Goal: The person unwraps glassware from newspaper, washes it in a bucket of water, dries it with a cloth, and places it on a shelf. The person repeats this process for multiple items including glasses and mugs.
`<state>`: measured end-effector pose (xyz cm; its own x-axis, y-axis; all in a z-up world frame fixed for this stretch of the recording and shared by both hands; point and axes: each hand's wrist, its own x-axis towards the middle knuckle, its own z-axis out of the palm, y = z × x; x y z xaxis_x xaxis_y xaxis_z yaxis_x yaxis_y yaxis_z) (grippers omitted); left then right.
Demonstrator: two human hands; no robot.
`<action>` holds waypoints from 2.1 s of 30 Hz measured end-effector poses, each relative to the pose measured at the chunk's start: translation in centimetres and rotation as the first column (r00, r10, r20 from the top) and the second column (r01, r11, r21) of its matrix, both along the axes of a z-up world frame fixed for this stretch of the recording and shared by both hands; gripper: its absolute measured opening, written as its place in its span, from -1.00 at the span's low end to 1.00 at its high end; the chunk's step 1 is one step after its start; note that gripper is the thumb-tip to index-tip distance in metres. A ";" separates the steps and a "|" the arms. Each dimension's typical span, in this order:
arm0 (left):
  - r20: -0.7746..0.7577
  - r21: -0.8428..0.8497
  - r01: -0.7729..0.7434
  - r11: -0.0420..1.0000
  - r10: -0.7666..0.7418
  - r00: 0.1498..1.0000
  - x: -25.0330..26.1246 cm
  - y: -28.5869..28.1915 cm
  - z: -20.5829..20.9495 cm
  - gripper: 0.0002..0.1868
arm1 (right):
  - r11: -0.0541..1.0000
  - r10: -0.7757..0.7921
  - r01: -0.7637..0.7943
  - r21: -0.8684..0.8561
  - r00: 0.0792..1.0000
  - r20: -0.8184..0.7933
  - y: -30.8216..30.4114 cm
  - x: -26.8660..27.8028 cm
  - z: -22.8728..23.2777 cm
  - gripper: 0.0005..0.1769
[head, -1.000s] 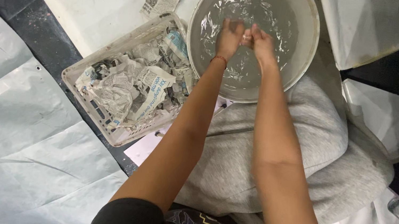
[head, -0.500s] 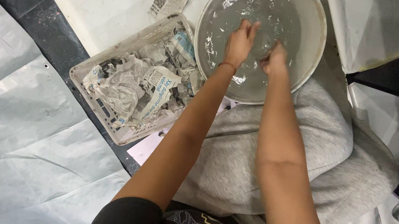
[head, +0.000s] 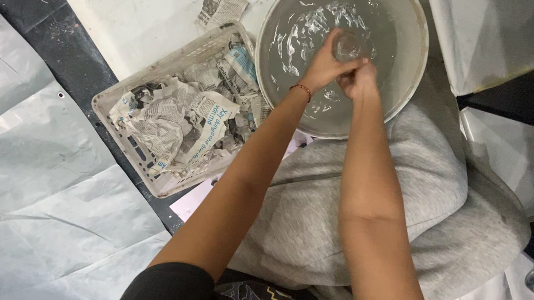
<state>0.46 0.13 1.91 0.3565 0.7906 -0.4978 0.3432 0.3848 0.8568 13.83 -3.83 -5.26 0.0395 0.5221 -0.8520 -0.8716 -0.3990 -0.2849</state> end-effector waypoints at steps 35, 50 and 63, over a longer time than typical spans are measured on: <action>0.305 0.243 -0.561 0.791 0.487 0.819 -4.0 -3.7 14.0 -0.20 | 0.770 0.207 -0.533 -0.352 -0.313 0.927 -3.1 -5.3 37.3 -0.80; 0.648 -0.663 -0.065 0.746 0.616 0.449 -0.3 -0.5 18.7 -0.33 | 0.974 -0.043 -0.183 -0.133 -0.727 0.686 -4.7 4.0 48.2 -0.76; 0.856 0.070 -0.088 0.994 -0.014 0.517 -2.7 -4.2 21.3 -0.51 | 0.700 -0.409 -0.518 0.493 0.274 0.870 -8.4 -3.7 51.5 -0.96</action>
